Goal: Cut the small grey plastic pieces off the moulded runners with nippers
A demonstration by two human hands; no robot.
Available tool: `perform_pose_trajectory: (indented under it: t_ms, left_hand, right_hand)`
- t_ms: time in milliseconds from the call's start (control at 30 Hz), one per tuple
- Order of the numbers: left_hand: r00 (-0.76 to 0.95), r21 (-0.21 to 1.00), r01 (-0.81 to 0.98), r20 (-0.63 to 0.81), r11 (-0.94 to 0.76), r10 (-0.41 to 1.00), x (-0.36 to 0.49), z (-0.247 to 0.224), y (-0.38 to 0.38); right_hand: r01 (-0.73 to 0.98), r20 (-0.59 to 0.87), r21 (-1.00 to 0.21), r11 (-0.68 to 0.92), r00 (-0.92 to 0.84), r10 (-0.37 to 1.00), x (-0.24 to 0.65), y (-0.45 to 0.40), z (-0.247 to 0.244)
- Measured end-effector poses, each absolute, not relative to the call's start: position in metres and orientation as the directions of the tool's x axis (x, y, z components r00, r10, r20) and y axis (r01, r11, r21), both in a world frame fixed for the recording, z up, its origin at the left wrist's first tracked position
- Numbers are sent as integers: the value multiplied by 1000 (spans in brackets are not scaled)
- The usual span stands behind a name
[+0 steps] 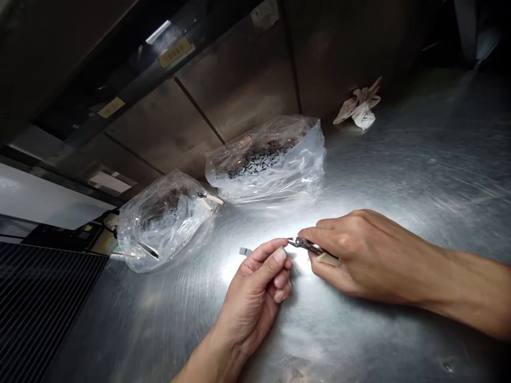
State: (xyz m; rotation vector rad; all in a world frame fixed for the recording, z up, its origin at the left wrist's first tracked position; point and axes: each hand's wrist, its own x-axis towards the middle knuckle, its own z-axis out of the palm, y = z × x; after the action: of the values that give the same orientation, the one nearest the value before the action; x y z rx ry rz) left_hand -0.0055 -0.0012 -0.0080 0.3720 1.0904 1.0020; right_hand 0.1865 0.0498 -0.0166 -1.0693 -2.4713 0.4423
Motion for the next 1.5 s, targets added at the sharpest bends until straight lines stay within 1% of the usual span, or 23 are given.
perform_pose_trajectory:
  t_ms: [133, 300, 567, 1133, 1300, 1500]
  left_hand:
    - [80, 722, -457, -548, 519, 833, -4, -8, -2]
    - [100, 723, -438, -550, 533, 829, -6, -7, -3]
    - [99, 723, -428, -559, 542, 823, -7, -6, -2]
    - [124, 752, -362, -546, 550, 828, -10, -8, -2]
    - [127, 755, -368, -537, 542, 834, -9, -8, -2]
    - [125, 751, -373, -540, 544, 832, -9, -8, -2]
  right_hand:
    - [613, 196, -419, 670, -659, 726, 187, 48, -18]
    - [647, 151, -344, 681, -678, 720, 188, 50, -19]
    - [601, 241, -271, 752, -714, 657, 190, 48, -18]
    - [631, 150, -280, 724, -716, 682, 189, 50, -15]
    - [630, 142, -253, 734, -727, 672, 189, 50, -15]
    - [617, 186, -201, 761, -739, 648, 189, 48, -16]
